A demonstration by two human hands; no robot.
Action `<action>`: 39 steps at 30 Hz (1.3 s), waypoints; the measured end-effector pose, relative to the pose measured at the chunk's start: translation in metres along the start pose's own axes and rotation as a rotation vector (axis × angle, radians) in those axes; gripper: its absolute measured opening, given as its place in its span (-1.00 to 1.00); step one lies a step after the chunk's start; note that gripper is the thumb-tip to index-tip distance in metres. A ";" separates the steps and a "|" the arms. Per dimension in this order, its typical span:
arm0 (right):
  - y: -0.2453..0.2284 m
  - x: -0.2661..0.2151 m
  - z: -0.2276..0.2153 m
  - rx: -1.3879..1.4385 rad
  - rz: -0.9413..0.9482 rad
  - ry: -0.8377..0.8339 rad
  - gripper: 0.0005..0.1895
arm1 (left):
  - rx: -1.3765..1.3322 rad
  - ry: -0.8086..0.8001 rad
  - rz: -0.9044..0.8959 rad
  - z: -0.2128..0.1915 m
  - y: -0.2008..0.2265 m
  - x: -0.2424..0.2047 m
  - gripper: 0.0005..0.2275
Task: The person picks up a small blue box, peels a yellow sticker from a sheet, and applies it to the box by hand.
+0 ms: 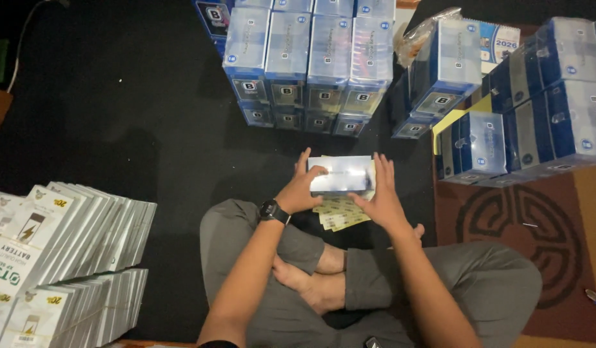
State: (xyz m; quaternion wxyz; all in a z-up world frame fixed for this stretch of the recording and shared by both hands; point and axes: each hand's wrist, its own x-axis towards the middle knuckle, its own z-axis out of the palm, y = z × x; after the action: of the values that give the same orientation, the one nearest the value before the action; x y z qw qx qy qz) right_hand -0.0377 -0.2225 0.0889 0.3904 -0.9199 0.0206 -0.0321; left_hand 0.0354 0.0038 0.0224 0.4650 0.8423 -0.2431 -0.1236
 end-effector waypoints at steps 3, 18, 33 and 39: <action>0.032 0.018 0.020 -0.167 -0.173 -0.103 -0.27 | 0.262 0.028 0.090 -0.004 0.022 0.002 -0.38; 0.081 0.035 0.063 -0.298 -0.390 -0.112 -0.73 | 0.334 0.022 0.112 0.018 -0.013 0.020 -0.45; 0.078 0.036 0.064 -0.282 -0.385 -0.163 -0.76 | 0.266 0.026 0.084 0.018 -0.006 0.017 -0.48; 0.081 0.037 0.068 -0.294 -0.398 -0.148 -0.74 | 0.285 0.024 0.087 0.018 -0.008 0.017 -0.48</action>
State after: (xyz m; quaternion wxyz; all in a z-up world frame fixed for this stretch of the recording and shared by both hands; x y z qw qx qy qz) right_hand 0.0031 -0.2326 -0.0147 0.2389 -0.9525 -0.1851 -0.0377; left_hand 0.0442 -0.0150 0.0064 0.3486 0.8898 -0.2890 -0.0575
